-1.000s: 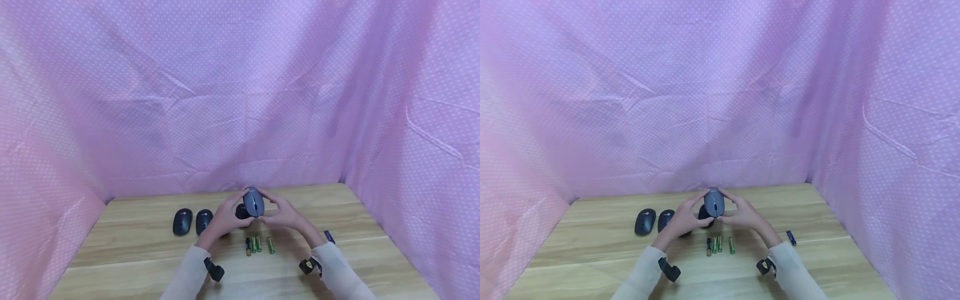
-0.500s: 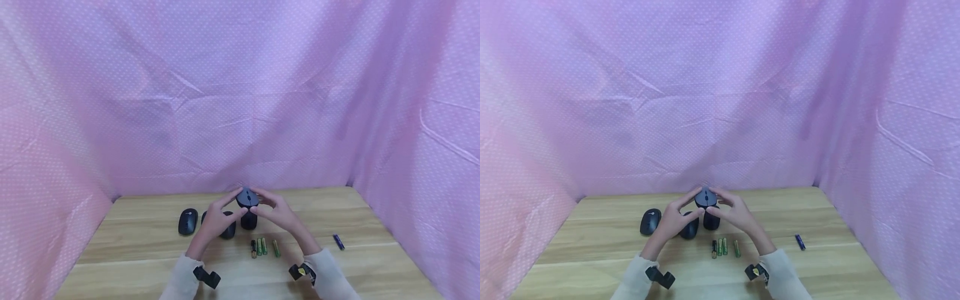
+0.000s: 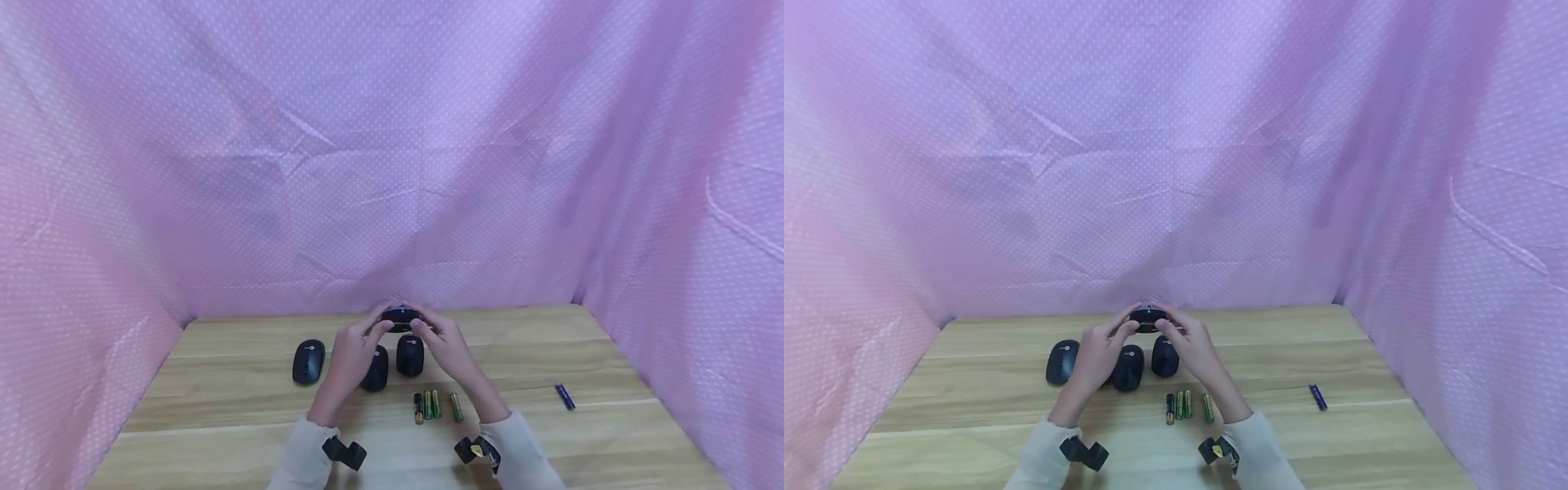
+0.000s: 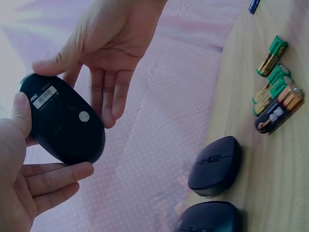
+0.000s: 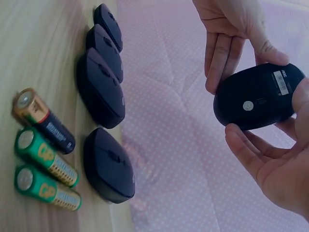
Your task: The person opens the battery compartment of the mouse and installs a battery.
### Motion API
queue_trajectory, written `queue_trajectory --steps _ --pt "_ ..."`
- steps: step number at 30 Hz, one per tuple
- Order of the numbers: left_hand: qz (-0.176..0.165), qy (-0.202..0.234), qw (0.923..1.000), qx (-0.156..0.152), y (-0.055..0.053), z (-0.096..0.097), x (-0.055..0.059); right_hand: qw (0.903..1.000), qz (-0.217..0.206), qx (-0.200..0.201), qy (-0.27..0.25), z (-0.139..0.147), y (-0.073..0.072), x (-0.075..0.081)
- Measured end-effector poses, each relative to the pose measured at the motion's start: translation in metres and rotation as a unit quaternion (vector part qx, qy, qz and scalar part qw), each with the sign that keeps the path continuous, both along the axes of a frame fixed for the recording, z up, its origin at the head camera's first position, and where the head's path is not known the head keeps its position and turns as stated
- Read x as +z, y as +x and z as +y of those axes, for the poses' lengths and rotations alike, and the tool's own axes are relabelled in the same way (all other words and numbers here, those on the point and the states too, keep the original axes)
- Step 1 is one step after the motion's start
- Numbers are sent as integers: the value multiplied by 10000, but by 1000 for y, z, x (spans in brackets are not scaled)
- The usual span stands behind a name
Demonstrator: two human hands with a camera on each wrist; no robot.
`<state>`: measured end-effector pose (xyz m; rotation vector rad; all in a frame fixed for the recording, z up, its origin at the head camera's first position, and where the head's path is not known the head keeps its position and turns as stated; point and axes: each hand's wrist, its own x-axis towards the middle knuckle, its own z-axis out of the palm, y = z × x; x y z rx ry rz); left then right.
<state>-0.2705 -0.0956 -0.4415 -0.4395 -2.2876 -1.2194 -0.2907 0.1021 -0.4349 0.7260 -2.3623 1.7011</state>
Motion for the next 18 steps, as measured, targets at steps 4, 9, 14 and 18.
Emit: queue_trajectory --steps 4,9,14,18 --pt "-12 -22 10000 79 -2 1 6 9999 54 -125 -106 -4 -1 4" --pt "-520 470 9975 -7 -4 3 12 9995 -40 -262 -187 -7 -1 11" --pt "-1224 1451 9815 -263 -6 2 18 9982 -496 -64 -335 -11 2 18" --pt "-1718 2000 9633 -499 -9 -2 19 9949 -902 -81 -441 -13 2 19"
